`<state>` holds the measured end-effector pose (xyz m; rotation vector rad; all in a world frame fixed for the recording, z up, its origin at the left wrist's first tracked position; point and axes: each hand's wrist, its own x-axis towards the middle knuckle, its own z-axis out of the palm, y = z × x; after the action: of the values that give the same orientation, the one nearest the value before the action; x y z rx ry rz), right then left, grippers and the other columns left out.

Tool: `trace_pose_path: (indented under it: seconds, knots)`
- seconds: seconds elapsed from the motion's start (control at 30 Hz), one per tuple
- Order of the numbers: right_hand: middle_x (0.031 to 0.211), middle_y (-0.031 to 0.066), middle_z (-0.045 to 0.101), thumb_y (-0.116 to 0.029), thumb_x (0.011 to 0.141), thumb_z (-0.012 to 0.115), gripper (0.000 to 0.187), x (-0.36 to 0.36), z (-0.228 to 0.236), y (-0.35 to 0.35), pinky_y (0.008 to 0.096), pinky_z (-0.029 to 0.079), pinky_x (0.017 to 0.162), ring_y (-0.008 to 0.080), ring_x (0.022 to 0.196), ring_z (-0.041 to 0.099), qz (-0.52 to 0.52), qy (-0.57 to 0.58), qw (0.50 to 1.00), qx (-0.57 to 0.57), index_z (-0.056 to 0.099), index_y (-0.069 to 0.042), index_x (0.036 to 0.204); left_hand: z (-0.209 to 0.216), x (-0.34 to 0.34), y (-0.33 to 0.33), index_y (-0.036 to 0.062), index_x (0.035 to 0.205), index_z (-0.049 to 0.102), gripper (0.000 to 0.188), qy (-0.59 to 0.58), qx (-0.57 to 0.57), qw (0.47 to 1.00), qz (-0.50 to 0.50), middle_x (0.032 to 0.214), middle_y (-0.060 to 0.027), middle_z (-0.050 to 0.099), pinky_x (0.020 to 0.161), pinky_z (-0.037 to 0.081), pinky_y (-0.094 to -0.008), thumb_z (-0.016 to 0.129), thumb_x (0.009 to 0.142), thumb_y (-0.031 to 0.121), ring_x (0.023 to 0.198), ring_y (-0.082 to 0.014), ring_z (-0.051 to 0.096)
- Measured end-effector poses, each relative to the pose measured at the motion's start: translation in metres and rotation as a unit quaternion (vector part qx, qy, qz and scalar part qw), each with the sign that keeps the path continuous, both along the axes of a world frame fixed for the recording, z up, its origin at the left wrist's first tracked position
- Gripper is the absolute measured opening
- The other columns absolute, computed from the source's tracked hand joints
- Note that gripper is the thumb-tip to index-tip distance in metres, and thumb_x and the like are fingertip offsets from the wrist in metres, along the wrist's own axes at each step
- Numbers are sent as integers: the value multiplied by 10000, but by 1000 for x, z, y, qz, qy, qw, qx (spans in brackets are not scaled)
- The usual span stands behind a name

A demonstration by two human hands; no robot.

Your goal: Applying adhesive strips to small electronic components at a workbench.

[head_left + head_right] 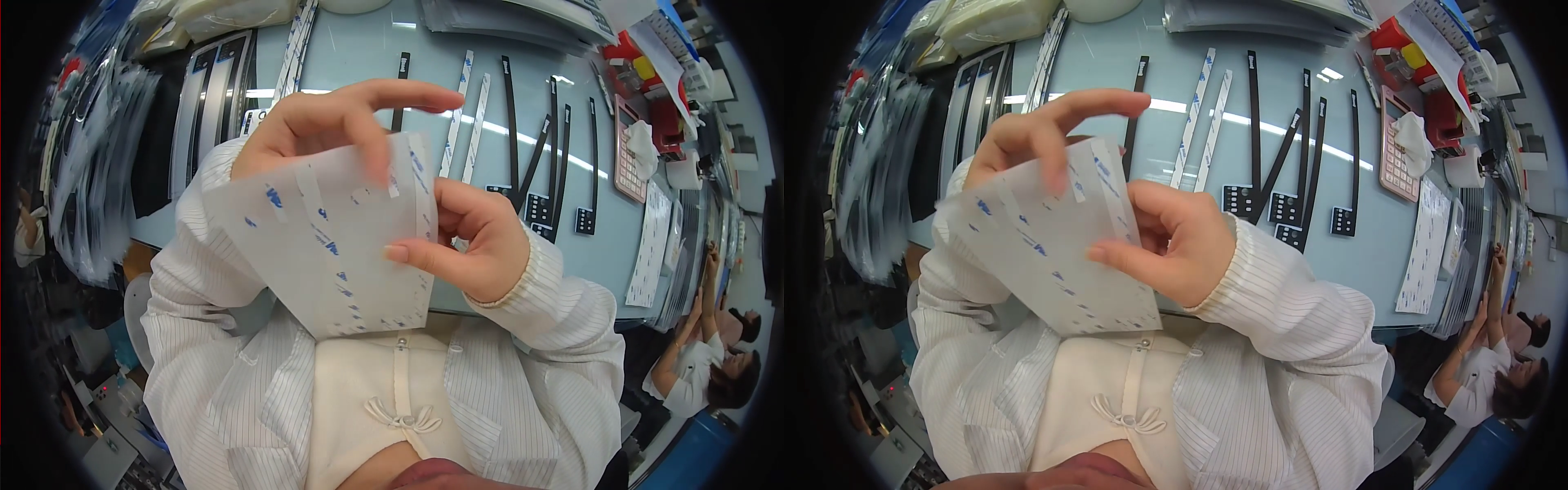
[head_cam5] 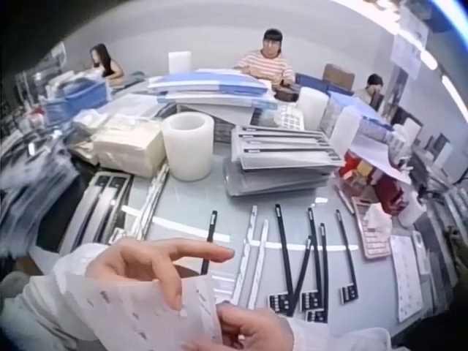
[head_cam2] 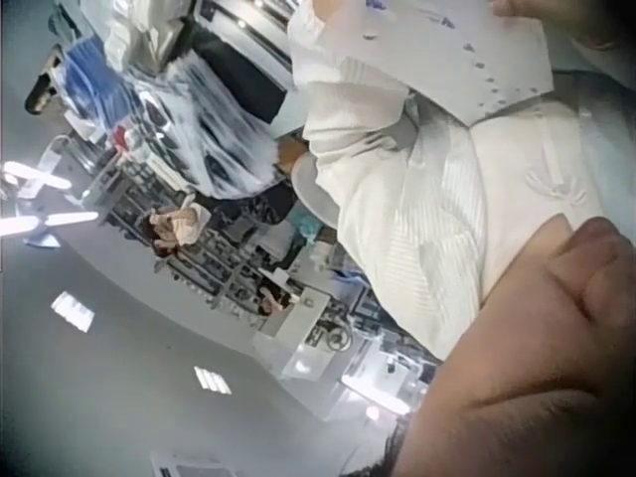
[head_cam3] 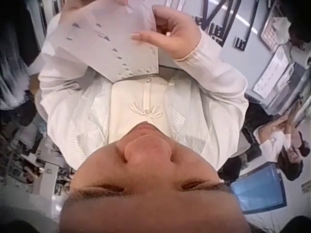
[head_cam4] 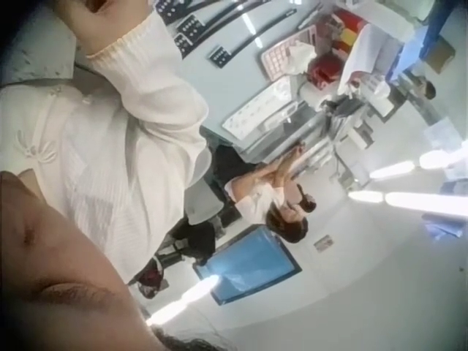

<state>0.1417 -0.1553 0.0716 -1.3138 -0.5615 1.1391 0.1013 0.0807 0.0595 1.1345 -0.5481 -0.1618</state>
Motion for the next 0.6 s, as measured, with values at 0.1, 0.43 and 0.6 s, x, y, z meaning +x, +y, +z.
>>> trace_pose_path:
  seconds: [0.1, 0.43, 0.6]
  knots:
    - [1003, 106, 729, -99, 851, 777, 333, 0, -6, -5, 212, 504, 641, 100, 782, 669, -45, -77, 996, -8, 652, 37, 1128, 2, -9, 8, 25, 1222, 636, 354, 27, 43, 993, 109, 1366, -242, 550, 951, 535, -405, 592, 966, 265, 1177, -304, 632]
    - [978, 127, 734, -76, 848, 778, 292, 2, -19, -3, 222, 534, 565, 133, 746, 689, -45, -58, 992, -101, 673, 35, 1096, 26, -39, 23, 43, 1360, 559, 561, -15, 348, 902, 256, 1051, -90, 708, 837, 566, -292, 750, 842, 143, 955, -163, 690]
    - [963, 94, 716, -94, 890, 738, 315, -2, -19, -3, 233, 533, 615, 127, 747, 679, -104, -134, 985, 28, 626, 28, 1158, 25, -46, 10, 66, 1190, 687, 449, 3, 370, 879, 301, 1043, -79, 719, 801, 569, -280, 774, 759, -23, 936, -153, 684]
